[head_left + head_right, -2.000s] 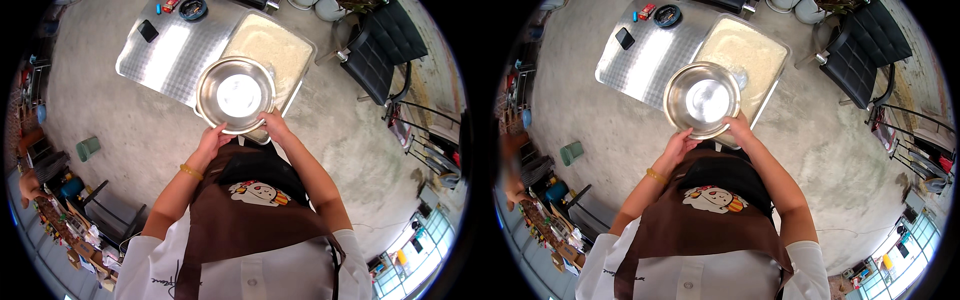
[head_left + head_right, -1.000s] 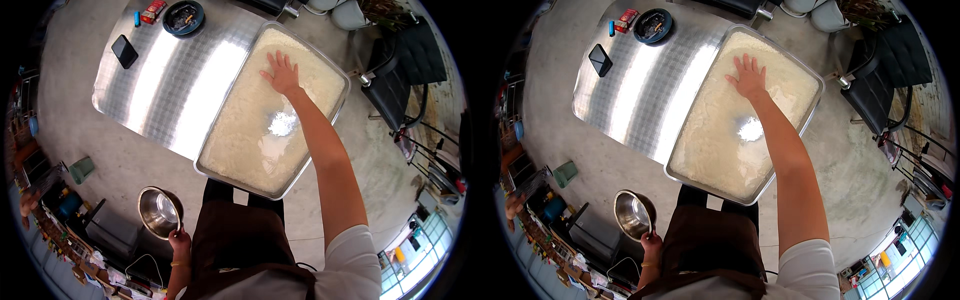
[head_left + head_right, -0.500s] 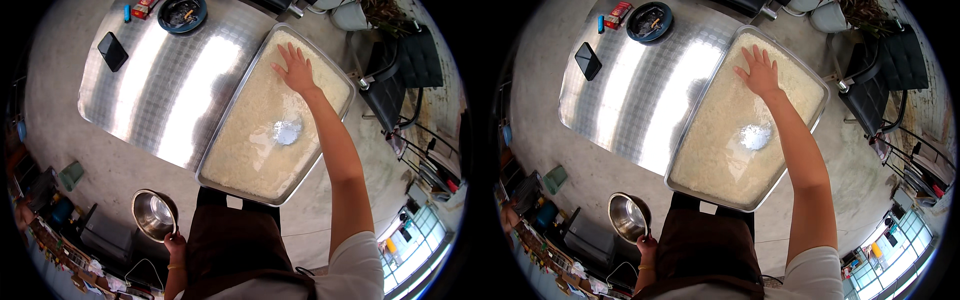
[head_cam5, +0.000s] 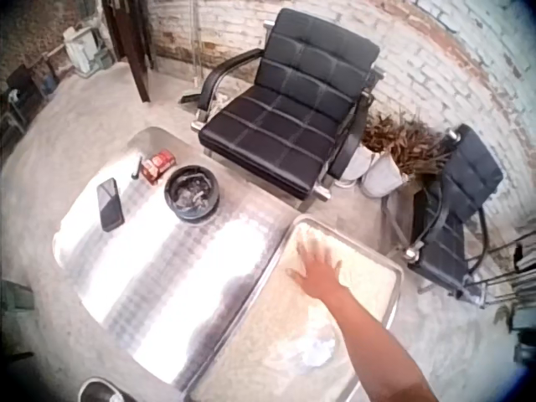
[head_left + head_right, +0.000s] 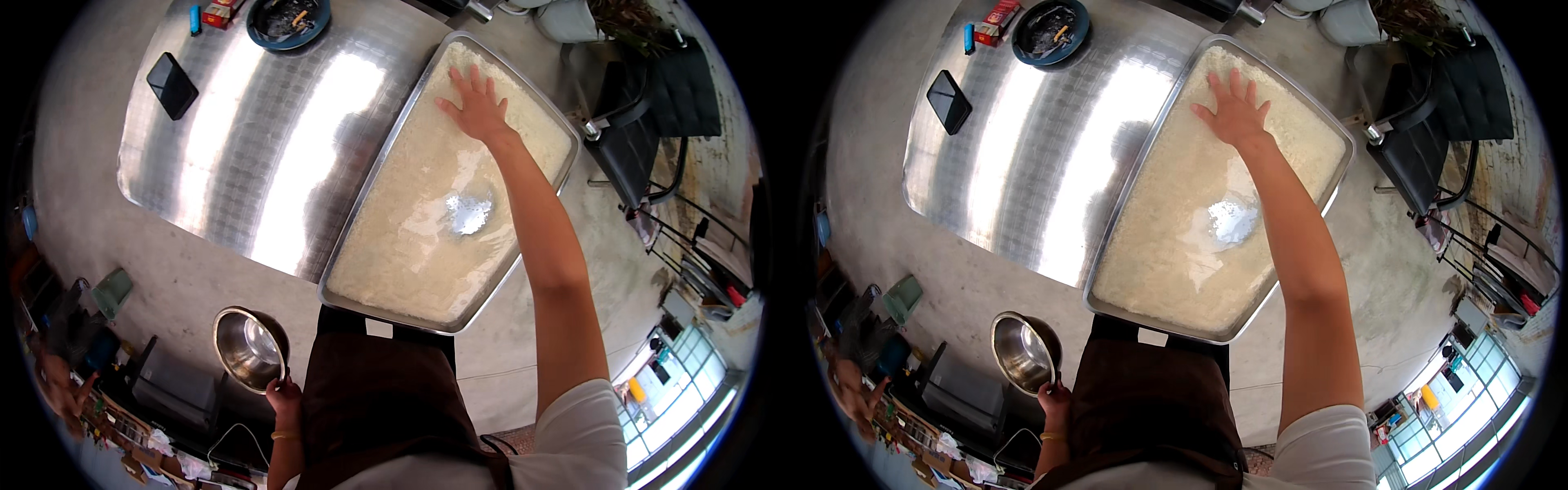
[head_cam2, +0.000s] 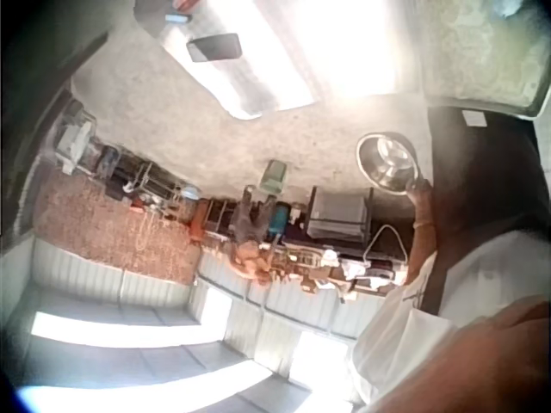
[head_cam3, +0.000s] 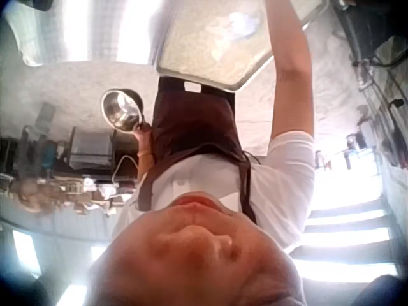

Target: The person fills a metal bowl with water from a tap and pours it onto a large tray of rice. They then use their hand to spread the water evenly across the rice surface. This process is repeated multiple times to ensure the rice is thoroughly soaked.

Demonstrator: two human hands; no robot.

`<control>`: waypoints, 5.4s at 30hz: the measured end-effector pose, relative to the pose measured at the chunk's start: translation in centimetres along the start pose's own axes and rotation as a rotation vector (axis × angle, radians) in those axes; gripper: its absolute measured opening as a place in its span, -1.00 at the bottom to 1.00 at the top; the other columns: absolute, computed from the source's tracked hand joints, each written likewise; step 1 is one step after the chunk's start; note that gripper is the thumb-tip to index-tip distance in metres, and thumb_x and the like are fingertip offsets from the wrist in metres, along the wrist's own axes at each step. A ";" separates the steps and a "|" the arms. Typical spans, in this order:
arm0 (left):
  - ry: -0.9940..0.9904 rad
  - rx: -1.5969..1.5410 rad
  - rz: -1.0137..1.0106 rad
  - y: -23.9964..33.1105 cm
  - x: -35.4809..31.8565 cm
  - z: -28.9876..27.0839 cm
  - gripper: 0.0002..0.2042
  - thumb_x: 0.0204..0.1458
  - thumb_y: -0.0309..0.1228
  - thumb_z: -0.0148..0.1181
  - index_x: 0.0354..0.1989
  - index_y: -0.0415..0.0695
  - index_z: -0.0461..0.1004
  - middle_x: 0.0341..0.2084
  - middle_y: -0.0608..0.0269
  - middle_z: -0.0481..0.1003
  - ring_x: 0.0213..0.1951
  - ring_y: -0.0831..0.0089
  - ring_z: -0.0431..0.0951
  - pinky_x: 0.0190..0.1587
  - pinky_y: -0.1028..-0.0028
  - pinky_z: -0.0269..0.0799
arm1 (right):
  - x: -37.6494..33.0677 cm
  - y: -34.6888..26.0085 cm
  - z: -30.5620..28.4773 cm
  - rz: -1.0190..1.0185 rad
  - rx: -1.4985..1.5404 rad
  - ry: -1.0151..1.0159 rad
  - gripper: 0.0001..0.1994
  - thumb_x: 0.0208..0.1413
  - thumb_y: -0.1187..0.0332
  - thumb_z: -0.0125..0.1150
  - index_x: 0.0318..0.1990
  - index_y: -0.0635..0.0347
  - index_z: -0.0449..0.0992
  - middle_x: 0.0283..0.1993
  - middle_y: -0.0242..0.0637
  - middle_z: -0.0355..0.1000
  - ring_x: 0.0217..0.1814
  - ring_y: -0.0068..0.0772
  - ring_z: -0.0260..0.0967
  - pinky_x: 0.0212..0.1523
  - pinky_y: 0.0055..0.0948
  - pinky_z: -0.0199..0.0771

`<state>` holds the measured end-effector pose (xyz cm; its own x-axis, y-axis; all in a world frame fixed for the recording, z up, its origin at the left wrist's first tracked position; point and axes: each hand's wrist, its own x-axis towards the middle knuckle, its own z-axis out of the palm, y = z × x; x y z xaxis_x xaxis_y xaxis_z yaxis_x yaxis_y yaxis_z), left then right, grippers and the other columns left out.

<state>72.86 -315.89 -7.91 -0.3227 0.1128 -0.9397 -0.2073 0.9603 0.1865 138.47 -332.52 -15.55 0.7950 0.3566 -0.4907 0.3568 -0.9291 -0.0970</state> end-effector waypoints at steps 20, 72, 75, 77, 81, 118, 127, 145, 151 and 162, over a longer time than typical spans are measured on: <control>-0.058 0.170 0.024 0.6 0.2 0.2 -0.89 -0.20 -0.36 0.00 -0.63 -0.07 0.26 -0.39 0.25 0.42 -0.40 0.44 0.37 -0.43 0.57 0.30 | -7.5 8.0 3.2 0.046 0.133 0.268 -0.30 -0.05 -0.17 -0.09 0.23 -0.20 -0.09 0.33 -0.23 -0.31 0.34 0.03 -0.43 0.17 0.19 -0.38; -0.091 0.143 -0.003 -0.3 3.2 -3.3 -0.92 -0.18 -0.40 -0.07 -0.57 -0.12 0.29 -0.26 0.15 0.44 -0.38 0.45 0.42 -0.45 0.59 0.30 | -15.6 6.0 10.0 0.169 0.302 0.004 -0.16 -0.13 -0.25 -0.05 0.25 -0.10 -0.18 0.33 -0.13 -0.46 0.34 0.12 -0.56 0.14 0.23 -0.29; -0.123 0.153 -0.014 0.2 3.0 -3.2 -0.92 -0.18 -0.40 -0.07 -0.58 -0.12 0.29 -0.25 0.15 0.44 -0.38 0.44 0.42 -0.45 0.58 0.30 | -16.5 5.2 7.6 0.225 0.345 0.038 -0.16 -0.12 -0.25 -0.06 0.25 -0.03 -0.16 0.33 -0.12 -0.43 0.34 0.08 -0.54 0.15 0.21 -0.29; -0.129 0.166 -0.023 0.8 3.3 -3.4 -0.92 -0.18 -0.39 -0.07 -0.59 -0.11 0.28 -0.25 0.15 0.43 -0.37 0.44 0.42 -0.44 0.58 0.29 | -15.4 7.3 9.8 0.257 0.432 0.116 -0.16 -0.11 -0.24 -0.07 0.24 0.02 -0.15 0.32 -0.09 -0.42 0.35 0.05 -0.52 0.16 0.19 -0.30; -0.131 0.185 -0.036 1.3 3.0 -2.9 -0.91 -0.18 -0.38 -0.06 -0.61 -0.10 0.28 -0.23 0.14 0.43 -0.36 0.43 0.42 -0.44 0.56 0.29 | -16.6 4.9 10.0 0.217 0.383 0.003 -0.15 -0.10 -0.23 -0.07 0.24 0.09 -0.17 0.32 -0.03 -0.41 0.34 0.06 -0.51 0.16 0.19 -0.35; -0.068 0.209 -0.014 2.8 2.3 0.3 -0.91 -0.20 -0.37 -0.01 -0.62 -0.04 0.24 -0.45 0.27 0.43 -0.43 0.40 0.38 -0.45 0.53 0.23 | -25.0 -4.3 12.9 -0.015 0.239 -0.005 -0.39 -0.03 0.01 0.02 0.16 0.05 0.10 0.25 -0.08 -0.10 0.26 0.08 -0.18 0.14 0.11 -0.17; -0.080 0.215 -0.032 2.5 1.2 1.1 -0.92 -0.19 -0.38 -0.03 -0.60 -0.05 0.23 -0.44 0.26 0.42 -0.43 0.39 0.38 -0.42 0.54 0.21 | -22.8 -7.9 11.1 -0.119 0.077 0.061 -0.38 -0.01 0.07 0.01 0.21 -0.06 -0.02 0.31 -0.18 -0.29 0.30 0.08 -0.29 0.17 0.09 -0.19; -0.073 0.170 -0.046 2.0 2.8 -1.0 -0.90 -0.17 -0.39 -0.03 -0.63 -0.09 0.24 -0.44 0.17 0.45 -0.45 0.36 0.40 -0.47 0.49 0.28 | -17.5 -10.8 9.0 -0.138 0.151 0.073 -0.30 -0.01 0.14 0.04 0.23 0.14 -0.14 0.31 -0.10 -0.32 0.34 0.00 -0.41 0.20 0.10 -0.33; -0.057 0.121 -0.085 1.3 2.8 -1.4 -0.88 -0.16 -0.37 -0.02 -0.63 -0.09 0.23 -0.48 0.17 0.43 -0.46 0.35 0.39 -0.47 0.49 0.29 | -19.9 -13.7 10.4 -0.171 0.201 0.047 -0.28 -0.01 0.18 0.04 0.23 0.21 -0.18 0.32 -0.12 -0.35 0.34 -0.04 -0.40 0.22 0.07 -0.36; -0.061 0.151 -0.055 0.7 2.1 -1.3 -0.86 -0.16 -0.35 -0.01 -0.63 -0.09 0.23 -0.53 0.14 0.39 -0.50 0.34 0.36 -0.47 0.50 0.29 | -26.5 -15.3 13.4 -0.283 0.207 -0.046 -0.33 -0.04 0.28 0.07 0.21 0.18 -0.10 0.31 -0.14 -0.30 0.32 -0.01 -0.29 0.21 0.07 -0.30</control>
<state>70.82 -315.27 -9.40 -0.2575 0.0699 -0.9638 -0.0804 0.9924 0.0934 105.36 -329.08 -12.63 0.6546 0.6020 -0.4571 0.4491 -0.7962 -0.4054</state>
